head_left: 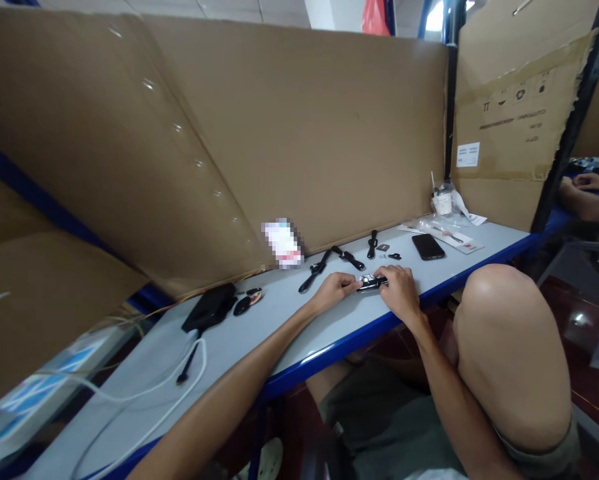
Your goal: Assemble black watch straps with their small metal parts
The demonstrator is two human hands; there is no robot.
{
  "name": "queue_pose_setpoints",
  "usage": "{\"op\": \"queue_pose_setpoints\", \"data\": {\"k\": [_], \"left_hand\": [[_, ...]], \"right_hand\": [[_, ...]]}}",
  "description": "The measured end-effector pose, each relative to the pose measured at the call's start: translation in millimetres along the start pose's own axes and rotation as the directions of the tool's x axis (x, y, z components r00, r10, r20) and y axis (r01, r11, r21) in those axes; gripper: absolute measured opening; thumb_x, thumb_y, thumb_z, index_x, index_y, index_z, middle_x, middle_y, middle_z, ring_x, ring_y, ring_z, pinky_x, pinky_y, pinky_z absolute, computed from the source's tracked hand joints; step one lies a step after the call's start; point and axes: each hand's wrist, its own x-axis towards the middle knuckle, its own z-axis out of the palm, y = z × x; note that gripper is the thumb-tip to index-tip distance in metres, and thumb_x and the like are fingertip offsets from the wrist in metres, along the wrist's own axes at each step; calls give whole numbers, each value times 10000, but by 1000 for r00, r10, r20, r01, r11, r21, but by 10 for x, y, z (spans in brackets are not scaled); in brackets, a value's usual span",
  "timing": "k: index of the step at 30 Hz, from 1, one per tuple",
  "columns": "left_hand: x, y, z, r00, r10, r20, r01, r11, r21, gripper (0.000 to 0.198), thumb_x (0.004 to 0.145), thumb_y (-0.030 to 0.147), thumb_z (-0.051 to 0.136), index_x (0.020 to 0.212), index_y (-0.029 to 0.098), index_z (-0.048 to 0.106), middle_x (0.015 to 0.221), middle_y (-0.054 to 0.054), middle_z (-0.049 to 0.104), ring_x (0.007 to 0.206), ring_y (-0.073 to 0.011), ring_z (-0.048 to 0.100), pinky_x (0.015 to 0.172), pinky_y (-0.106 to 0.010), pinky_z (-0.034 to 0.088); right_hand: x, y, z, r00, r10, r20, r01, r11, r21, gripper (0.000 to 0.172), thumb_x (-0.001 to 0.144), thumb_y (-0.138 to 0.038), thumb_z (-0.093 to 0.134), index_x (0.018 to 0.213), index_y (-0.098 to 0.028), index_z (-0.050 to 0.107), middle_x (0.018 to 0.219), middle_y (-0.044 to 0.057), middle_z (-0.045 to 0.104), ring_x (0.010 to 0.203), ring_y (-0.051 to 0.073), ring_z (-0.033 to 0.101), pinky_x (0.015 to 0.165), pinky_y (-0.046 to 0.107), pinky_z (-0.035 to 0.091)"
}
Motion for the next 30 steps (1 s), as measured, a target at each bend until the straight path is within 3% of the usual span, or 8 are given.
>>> {"op": "queue_pose_setpoints", "data": {"k": [11, 19, 26, 30], "left_hand": [[1, 14, -33, 997, 51, 54, -47, 996, -77, 581, 910, 699, 556, 647, 181, 547, 552, 47, 366, 568, -113, 321, 555, -274, 232], [1, 10, -23, 997, 63, 46, -58, 993, -106, 556, 911, 662, 587, 633, 183, 529, 556, 47, 373, 569, -108, 318, 561, -273, 237], [-6, -43, -39, 998, 43, 40, -40, 997, -64, 531, 912, 628, 588, 627, 185, 516, 574, 42, 386, 577, -109, 315, 562, -279, 231], [-2, -71, -32, 998, 49, 27, -49, 999, 3, 513, 912, 604, 579, 623, 185, 521, 586, 33, 402, 592, -117, 331, 571, -282, 236]], "right_hand": [[-3, 19, 9, 996, -27, -82, 32, 998, 55, 355, 837, -20, 533, 981, -216, 793, 1012, 54, 781, 1034, 238, 642, 979, 370, 366], [7, 17, 6, 996, -11, -91, 20, 996, 91, 397, 821, -13, 538, 971, -234, 831, 1020, 55, 794, 1048, 245, 655, 1005, 383, 391], [1, 9, -23, 999, -26, -21, 28, 995, 97, 388, 809, -1, 542, 1005, -222, 793, 1038, 45, 795, 1056, 232, 681, 996, 358, 431], [19, 22, -21, 999, 33, 39, -39, 985, 170, 374, 834, -37, 595, 1097, -230, 778, 1059, 37, 804, 1024, 215, 725, 943, 306, 485]]}}
